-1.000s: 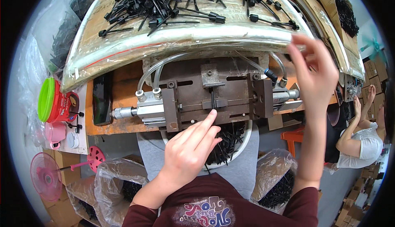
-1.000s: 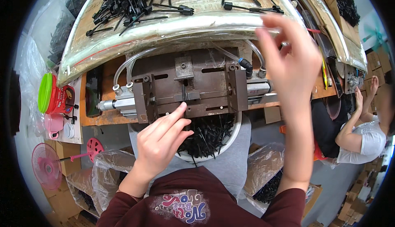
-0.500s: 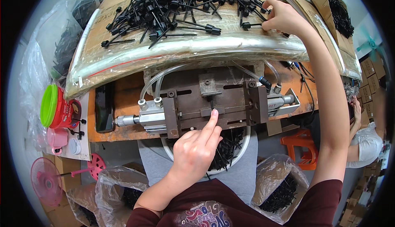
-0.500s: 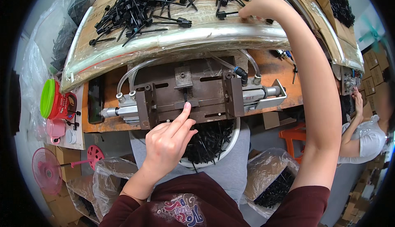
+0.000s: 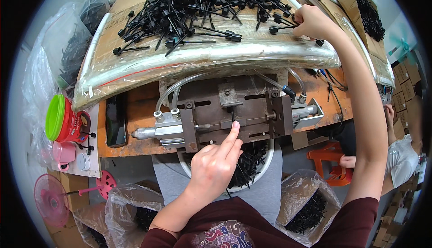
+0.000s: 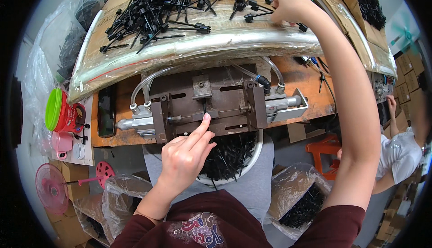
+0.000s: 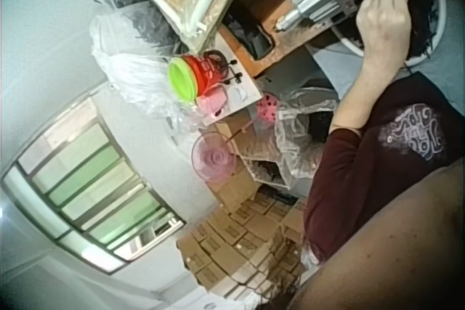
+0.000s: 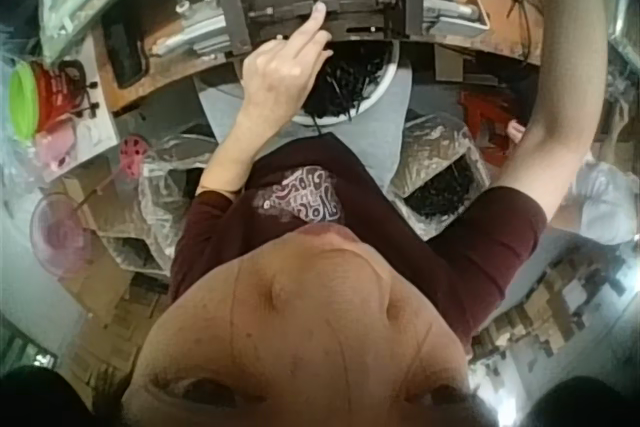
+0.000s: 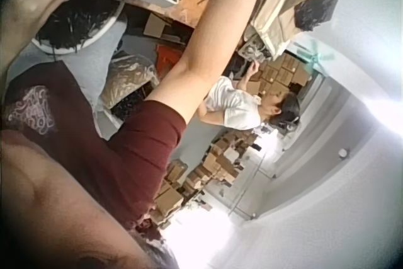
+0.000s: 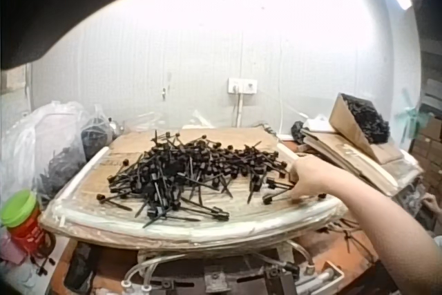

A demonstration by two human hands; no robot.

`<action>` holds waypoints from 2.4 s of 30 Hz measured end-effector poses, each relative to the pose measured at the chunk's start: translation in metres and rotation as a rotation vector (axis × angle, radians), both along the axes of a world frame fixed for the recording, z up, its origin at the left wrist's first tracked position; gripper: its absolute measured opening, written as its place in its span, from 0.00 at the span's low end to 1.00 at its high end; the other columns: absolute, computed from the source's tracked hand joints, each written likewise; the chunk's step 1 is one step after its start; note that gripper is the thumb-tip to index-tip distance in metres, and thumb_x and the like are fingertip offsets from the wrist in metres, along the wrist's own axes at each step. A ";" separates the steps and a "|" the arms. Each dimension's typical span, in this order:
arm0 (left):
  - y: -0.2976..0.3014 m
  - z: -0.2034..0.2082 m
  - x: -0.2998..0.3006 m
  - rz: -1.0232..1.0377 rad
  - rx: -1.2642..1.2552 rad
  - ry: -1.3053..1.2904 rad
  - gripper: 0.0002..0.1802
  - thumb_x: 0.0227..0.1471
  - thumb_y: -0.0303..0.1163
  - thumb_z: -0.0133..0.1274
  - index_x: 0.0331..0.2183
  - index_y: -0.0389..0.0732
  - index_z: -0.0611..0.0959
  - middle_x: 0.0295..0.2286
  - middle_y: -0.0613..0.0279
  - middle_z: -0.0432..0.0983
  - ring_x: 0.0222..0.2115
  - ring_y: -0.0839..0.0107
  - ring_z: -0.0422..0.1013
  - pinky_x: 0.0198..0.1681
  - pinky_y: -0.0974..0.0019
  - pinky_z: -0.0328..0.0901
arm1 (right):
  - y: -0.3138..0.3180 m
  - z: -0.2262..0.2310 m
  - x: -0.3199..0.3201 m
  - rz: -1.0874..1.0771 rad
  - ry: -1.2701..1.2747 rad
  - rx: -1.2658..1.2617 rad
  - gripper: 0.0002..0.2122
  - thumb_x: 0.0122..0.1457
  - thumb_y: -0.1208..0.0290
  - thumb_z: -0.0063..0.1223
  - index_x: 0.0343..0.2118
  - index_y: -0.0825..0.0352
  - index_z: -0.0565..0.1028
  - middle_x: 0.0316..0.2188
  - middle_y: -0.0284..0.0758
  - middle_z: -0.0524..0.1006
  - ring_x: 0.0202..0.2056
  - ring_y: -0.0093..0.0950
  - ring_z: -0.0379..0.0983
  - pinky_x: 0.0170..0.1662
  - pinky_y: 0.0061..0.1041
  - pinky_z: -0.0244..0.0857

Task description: The recorder uses a pneumatic press and hand manipulation to assemble small black plastic components in a workshop environment.

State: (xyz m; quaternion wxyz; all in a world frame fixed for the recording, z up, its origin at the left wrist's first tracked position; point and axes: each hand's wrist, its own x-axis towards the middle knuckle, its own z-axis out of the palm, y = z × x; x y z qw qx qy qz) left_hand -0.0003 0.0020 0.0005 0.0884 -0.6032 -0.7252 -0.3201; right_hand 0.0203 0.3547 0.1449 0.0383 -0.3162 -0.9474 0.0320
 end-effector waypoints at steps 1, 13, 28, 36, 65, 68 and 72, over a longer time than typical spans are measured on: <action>0.000 0.000 0.000 -0.002 0.000 -0.001 0.14 0.37 0.26 0.66 0.31 0.36 0.83 0.46 0.52 0.78 0.20 0.68 0.75 0.26 0.71 0.69 | 0.002 0.002 0.004 0.002 0.011 -0.013 0.09 0.42 0.78 0.58 0.22 0.72 0.67 0.17 0.36 0.70 0.17 0.24 0.69 0.16 0.25 0.62; -0.016 0.011 -0.001 -0.102 -0.006 -0.065 0.14 0.39 0.28 0.66 0.33 0.37 0.83 0.47 0.54 0.77 0.21 0.69 0.76 0.26 0.70 0.69 | -0.001 -0.019 0.034 0.338 -0.056 0.550 0.06 0.57 0.74 0.53 0.35 0.70 0.78 0.32 0.42 0.77 0.35 0.43 0.75 0.41 0.38 0.69; -0.009 0.035 -0.015 -0.412 0.397 -1.533 0.36 0.50 0.15 0.56 0.60 0.32 0.64 0.57 0.45 0.62 0.46 0.66 0.73 0.43 0.68 0.74 | -0.142 -0.010 0.065 0.741 0.566 0.343 0.15 0.46 0.84 0.56 0.40 0.72 0.75 0.30 0.41 0.76 0.30 0.38 0.76 0.31 0.32 0.71; -0.033 0.040 -0.011 -0.413 0.282 -1.349 0.22 0.38 0.17 0.67 0.40 0.25 0.81 0.34 0.42 0.78 0.34 0.56 0.79 0.39 0.61 0.77 | -0.178 -0.051 0.083 0.839 0.535 0.383 0.17 0.41 0.82 0.56 0.38 0.79 0.76 0.32 0.46 0.76 0.30 0.39 0.76 0.33 0.31 0.73; -0.003 -0.002 0.000 0.022 -0.011 -0.052 0.20 0.34 0.26 0.66 0.36 0.38 0.84 0.46 0.56 0.78 0.23 0.72 0.74 0.27 0.72 0.68 | -0.207 -0.102 0.125 -0.018 1.168 -1.388 0.07 0.63 0.76 0.49 0.42 0.72 0.70 0.32 0.45 0.77 0.20 0.23 0.71 0.24 0.18 0.66; -0.008 0.012 0.003 -0.076 0.130 -0.483 0.26 0.34 0.26 0.69 0.42 0.38 0.83 0.46 0.55 0.78 0.26 0.70 0.76 0.30 0.71 0.70 | -0.211 -0.106 0.123 -0.036 1.173 -1.439 0.07 0.63 0.76 0.50 0.42 0.72 0.70 0.32 0.45 0.77 0.20 0.22 0.71 0.24 0.17 0.67; -0.019 0.029 0.004 -0.318 0.220 -0.576 0.23 0.37 0.25 0.69 0.41 0.37 0.85 0.40 0.54 0.80 0.32 0.66 0.78 0.33 0.68 0.72 | -0.220 -0.109 0.122 -0.019 1.133 -1.584 0.07 0.63 0.76 0.50 0.41 0.72 0.70 0.32 0.44 0.78 0.20 0.21 0.72 0.24 0.17 0.68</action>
